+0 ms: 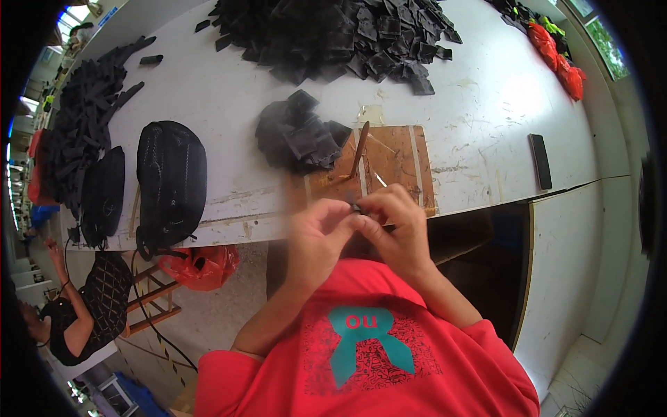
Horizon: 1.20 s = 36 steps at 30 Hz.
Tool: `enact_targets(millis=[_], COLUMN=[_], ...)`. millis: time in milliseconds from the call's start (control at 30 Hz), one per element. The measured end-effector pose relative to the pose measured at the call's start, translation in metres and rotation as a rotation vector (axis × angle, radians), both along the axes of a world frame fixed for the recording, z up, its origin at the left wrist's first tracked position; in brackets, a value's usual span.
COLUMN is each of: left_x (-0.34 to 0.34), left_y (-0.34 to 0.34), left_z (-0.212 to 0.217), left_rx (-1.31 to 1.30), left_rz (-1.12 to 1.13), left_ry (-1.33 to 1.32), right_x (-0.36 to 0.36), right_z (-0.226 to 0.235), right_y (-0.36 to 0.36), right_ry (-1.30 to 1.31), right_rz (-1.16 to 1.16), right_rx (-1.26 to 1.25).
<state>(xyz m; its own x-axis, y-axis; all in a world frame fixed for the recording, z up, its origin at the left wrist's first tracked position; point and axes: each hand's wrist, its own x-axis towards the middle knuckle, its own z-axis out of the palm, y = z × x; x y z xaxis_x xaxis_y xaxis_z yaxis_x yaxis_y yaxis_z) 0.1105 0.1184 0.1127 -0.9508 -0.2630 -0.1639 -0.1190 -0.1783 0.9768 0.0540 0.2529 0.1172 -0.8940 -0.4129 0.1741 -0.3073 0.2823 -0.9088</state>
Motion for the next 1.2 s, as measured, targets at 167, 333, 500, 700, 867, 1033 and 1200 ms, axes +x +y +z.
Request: enact_targets(millis=[167, 333, 500, 700, 867, 1033, 1200], left_x=[-0.008, -0.011, -0.022, -0.042, -0.062, -0.071, -0.071], left_y=[0.017, 0.001, -0.001, -0.003, -0.034, -0.028, -0.012], left_z=[-0.006, 0.001, 0.003, 0.032, 0.044, 0.039, 0.048], left_rx=[-0.678, 0.488, 0.355, 0.451, 1.36, 1.027, 0.004], left_rz=[0.246, 0.133, 0.13, 0.036, -0.276, -0.12, 0.202], left_ry=[0.165, -0.001, -0.025, 0.049, 0.155, -0.057, 0.365], right_x=[0.0, -0.007, -0.019, -0.035, -0.082, -0.097, -0.084], right_z=[-0.008, -0.007, 0.005, 0.039, 0.076, 0.045, 0.035], right_y=[-0.01, -0.015, 0.001, -0.008, -0.008, -0.024, -0.012], right_ry=[0.399, 0.202, -1.102, -0.885, -0.543, -0.868, -0.184], right_rz=[-0.096, -0.24, 0.061, 0.088, 0.291, 0.39, 0.169], right_rx=[0.158, 0.035, -0.745, -0.379, -0.361, -0.457, -0.266])
